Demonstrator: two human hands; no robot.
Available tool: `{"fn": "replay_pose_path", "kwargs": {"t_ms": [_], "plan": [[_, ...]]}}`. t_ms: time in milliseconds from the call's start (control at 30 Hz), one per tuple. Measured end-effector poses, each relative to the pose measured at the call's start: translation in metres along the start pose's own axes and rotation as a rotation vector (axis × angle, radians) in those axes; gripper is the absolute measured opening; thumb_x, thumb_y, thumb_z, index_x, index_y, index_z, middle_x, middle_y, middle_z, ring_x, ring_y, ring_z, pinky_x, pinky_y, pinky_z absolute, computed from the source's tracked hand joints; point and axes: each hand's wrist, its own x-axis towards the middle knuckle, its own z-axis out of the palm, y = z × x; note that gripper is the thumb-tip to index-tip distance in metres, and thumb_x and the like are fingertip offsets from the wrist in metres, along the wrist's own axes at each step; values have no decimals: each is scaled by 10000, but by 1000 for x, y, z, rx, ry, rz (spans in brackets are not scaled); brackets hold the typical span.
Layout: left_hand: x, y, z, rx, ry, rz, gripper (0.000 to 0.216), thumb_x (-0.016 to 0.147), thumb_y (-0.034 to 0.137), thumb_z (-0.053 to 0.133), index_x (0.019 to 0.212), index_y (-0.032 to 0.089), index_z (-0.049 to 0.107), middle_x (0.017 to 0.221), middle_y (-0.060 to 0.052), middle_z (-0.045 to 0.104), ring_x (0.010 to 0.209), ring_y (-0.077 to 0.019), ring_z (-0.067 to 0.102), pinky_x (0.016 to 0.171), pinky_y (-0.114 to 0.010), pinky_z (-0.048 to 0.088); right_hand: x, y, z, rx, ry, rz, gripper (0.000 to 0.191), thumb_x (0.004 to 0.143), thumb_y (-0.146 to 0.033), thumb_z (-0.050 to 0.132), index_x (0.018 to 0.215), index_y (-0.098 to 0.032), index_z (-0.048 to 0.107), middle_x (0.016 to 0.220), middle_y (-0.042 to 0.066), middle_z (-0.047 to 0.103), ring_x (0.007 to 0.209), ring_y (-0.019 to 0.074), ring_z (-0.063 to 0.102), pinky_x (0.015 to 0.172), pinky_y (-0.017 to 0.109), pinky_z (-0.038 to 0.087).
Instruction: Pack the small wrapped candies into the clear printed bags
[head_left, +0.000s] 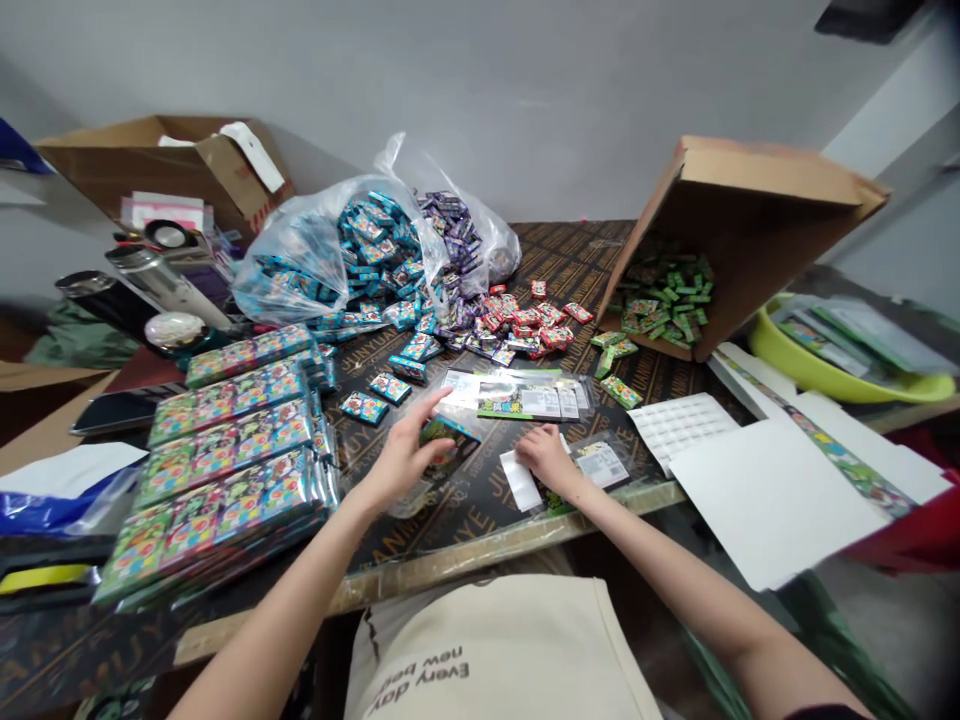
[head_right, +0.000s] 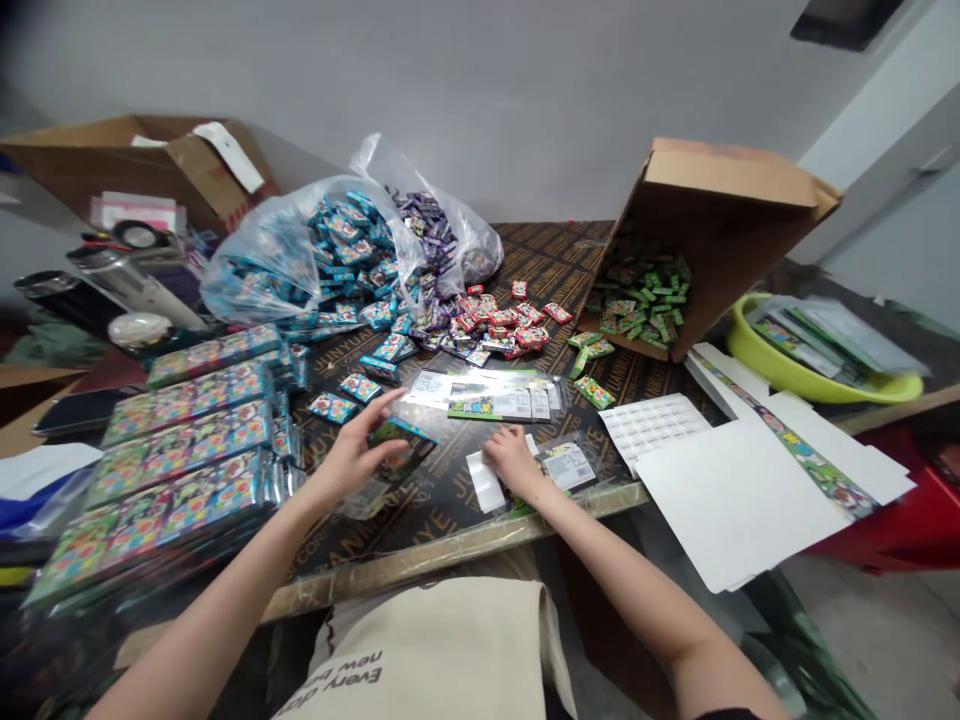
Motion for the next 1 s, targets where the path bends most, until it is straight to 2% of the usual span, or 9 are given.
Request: {"fn": "replay_pose_path", "kwargs": {"t_ms": [67,167,300,367,500,600,733,900,1000], "plan": [[-4,-5,-1,-147,105,-86,379,712,270,602,1081,208,541,937,-27,605,834,-181,561,767,-286,416,-4,-3,2,-19,18,-22,134,833,-144,484,727,-168,564,786,59,611,834,189,490,831,355,264],[-15,-19,2,-341,203,-227,321,677,294,644,966,191,546,807,6,593,708,-148,571,671,-258,439,-9,-3,5,-26,47,-13,190,850,-143,426,700,-169,539,731,65,591,773,191,499,759,328,323],[-27,-29,-5,-387,344,-304,268,635,305,688,827,170,559,752,18,585,656,-118,552,630,-229,428,-6,-1,-2,80,73,84,155,873,-185,367,853,-176,521,717,41,583,663,175,530,611,276,371],[-30,-28,-11,-364,371,-324,235,628,318,695,749,154,577,694,17,585,620,-110,535,600,-218,413,4,-10,-12,250,120,162,155,865,-256,413,977,-191,498,817,46,610,700,176,565,635,282,407],[-26,-17,-8,-423,399,-332,246,596,321,720,694,143,582,653,16,590,587,-105,526,575,-216,405,36,-60,-31,797,244,203,416,798,-353,544,1176,-240,409,1113,78,565,897,180,581,750,311,459],[-22,-9,5,-455,418,-319,256,576,316,733,688,141,581,632,26,575,564,-92,508,558,-205,394,61,-99,-38,1092,279,197,381,787,-354,558,1134,-234,458,982,55,618,813,157,601,686,277,480],[-21,-2,4,-473,347,-323,235,588,309,722,699,135,610,642,18,592,564,-89,513,562,-206,401,75,-117,-43,1142,240,173,275,738,-302,613,984,-191,563,726,14,628,633,130,585,589,241,464],[-14,5,-22,-442,108,-369,212,598,309,710,666,119,645,583,2,611,518,-98,522,514,-210,405,72,-112,-54,1120,168,139,355,687,-282,660,1013,-191,553,712,8,640,642,140,600,601,258,481],[-8,10,-30,-375,-1,-320,205,600,303,707,632,108,651,561,-12,619,505,-109,528,509,-220,412,70,-111,-58,1070,166,100,321,703,-274,645,998,-195,546,713,9,648,643,139,606,612,265,491]]}}
